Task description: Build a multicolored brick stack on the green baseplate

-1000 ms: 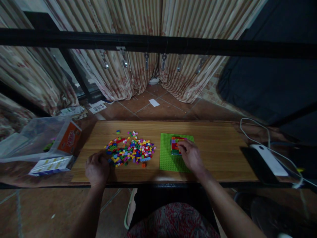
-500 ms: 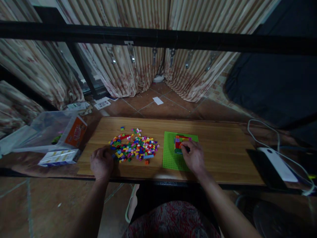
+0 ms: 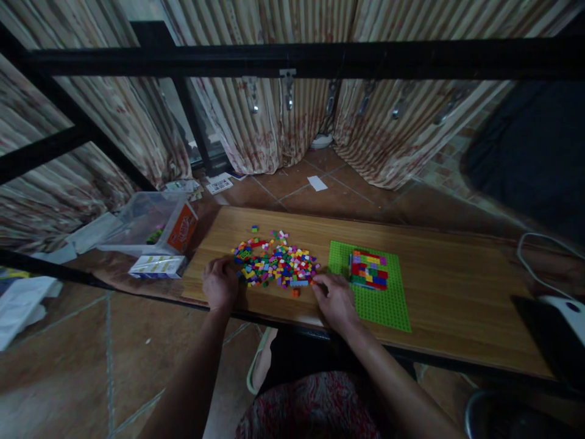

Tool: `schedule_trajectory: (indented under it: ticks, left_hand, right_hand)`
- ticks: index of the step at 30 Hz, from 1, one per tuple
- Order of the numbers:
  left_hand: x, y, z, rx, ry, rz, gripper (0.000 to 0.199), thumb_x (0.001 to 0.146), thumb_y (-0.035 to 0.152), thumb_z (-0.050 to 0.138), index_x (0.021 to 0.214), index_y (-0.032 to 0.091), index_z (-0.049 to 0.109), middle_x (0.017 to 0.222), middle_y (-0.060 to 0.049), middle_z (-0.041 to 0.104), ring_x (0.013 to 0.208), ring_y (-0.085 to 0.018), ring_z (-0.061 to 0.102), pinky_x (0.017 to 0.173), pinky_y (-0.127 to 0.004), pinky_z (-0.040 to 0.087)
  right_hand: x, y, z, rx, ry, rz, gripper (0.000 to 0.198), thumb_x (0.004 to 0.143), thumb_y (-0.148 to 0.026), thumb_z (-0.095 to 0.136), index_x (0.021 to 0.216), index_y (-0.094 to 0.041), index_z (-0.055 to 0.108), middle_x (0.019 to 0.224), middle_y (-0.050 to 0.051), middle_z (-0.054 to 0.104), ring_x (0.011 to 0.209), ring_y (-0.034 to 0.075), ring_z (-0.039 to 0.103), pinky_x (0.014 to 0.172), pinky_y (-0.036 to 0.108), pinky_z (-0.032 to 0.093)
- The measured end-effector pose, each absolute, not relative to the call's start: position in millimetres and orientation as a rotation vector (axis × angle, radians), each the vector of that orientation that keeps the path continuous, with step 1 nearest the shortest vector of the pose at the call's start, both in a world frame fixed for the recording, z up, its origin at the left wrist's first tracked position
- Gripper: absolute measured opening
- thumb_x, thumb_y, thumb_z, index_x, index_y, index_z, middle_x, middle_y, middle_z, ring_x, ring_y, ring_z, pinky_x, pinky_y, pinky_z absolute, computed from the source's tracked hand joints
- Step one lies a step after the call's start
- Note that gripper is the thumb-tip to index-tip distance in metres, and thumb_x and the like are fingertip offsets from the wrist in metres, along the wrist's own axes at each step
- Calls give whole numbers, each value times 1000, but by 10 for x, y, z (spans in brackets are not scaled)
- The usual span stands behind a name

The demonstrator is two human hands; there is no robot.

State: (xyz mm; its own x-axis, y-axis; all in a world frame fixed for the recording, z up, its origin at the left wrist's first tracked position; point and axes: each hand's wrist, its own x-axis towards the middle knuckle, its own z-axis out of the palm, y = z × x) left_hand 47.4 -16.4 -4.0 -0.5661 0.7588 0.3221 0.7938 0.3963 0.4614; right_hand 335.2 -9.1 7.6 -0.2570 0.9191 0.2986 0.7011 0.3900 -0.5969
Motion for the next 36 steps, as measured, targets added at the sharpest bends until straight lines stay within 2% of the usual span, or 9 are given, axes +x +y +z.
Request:
schedule_trajectory:
  ticks: [13,21,30,36]
  left_hand:
    - [499,-176,-81,-1437,-2481,-1002,23,82,15,46,89,18,68,98,-9,66,96,-23,58,88,-35,46]
    - [497,-184,-121,-1451,-2448,-1016,24,82,15,45,91,18,68,96,-10,66,93,-23,58,86,-36,46]
    - [513,-197,-111,-1485,-2417,-1056,21,85,19,46,90,19,67,96,-8,66,92,-23,58,86,-36,46]
    - [529,-200,-92,-1490,-2437,-1045,20,85,21,48,90,18,67,96,-9,66,92,-24,58,86,-37,46]
  right_hand:
    - [3121,209,206,-1340,-2073,487,19,89,-29,49,92,-23,67,91,5,69,90,22,60,83,34,44]
    - [2619,458,387,-1198,-2172,531,17,89,-23,50,92,-21,67,93,5,68,91,22,59,83,33,43]
    - [2116,561,305,-982,-2515,433,21,86,-21,58,105,-23,69,103,8,64,100,24,53,91,37,40]
    - [2292,655,256,-978,-2538,423,20,88,-18,54,94,-22,72,97,6,65,98,23,52,90,36,40]
